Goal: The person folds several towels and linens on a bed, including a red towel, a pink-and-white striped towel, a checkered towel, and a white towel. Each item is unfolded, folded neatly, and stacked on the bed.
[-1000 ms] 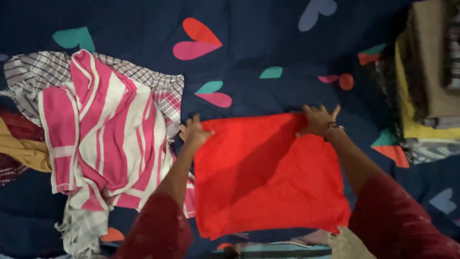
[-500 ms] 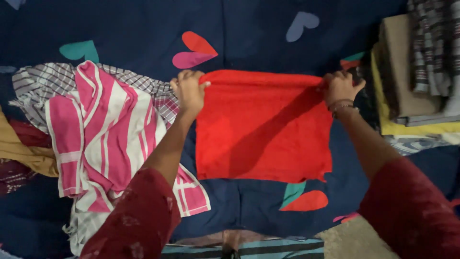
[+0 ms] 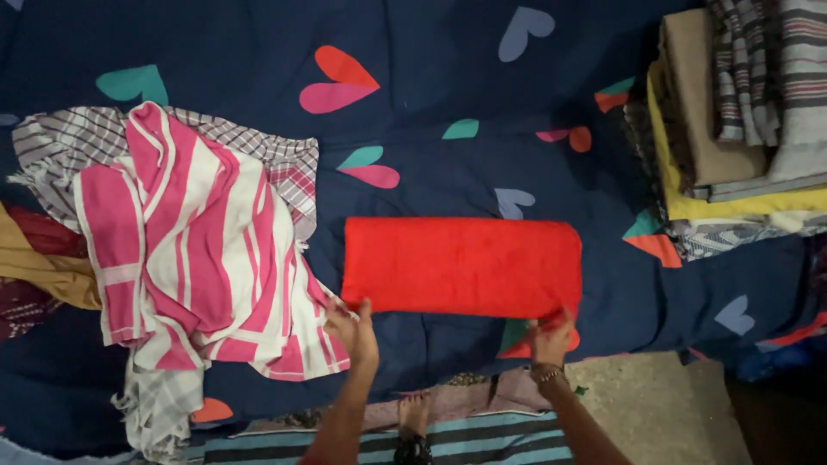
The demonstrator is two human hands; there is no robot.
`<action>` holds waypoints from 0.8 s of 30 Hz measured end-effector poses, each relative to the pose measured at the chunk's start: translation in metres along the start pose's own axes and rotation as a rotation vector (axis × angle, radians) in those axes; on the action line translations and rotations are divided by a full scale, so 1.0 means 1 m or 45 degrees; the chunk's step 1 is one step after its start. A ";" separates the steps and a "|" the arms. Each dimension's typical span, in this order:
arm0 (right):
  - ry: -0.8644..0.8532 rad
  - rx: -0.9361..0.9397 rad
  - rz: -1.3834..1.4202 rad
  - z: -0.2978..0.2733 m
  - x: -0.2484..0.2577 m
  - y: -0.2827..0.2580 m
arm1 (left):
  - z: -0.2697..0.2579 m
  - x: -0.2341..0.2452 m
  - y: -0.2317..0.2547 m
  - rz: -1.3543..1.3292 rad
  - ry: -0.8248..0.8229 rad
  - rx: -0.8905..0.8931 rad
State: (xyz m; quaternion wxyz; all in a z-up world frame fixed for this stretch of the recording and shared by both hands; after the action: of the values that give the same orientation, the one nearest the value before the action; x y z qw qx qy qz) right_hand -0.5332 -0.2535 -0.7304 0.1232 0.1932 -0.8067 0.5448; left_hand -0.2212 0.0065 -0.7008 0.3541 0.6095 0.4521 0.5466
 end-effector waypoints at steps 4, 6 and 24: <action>0.127 -0.805 0.993 0.015 -0.041 0.009 | 0.004 -0.036 0.010 -0.337 0.110 0.868; 0.046 -0.909 1.171 0.028 -0.056 -0.008 | 0.013 -0.051 0.026 -0.258 0.106 0.958; 0.062 -0.679 1.056 0.099 0.004 -0.207 | 0.033 -0.099 0.132 -0.749 -0.423 1.144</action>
State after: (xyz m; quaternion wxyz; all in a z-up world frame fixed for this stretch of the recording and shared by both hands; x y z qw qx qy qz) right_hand -0.4428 -0.4150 -0.5940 -0.0401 -0.1951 -0.9239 0.3267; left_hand -0.1663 -0.1298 -0.6178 0.2635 0.6265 0.7296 0.0753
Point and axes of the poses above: each hand's wrist, its own z-axis towards the middle knuckle, its own x-axis out of the back of the hand, y = z × x, the point moved 3 cm from there along z, towards the middle knuckle, and after that the axes turned 3 degrees about x, right-handed, at the moved point
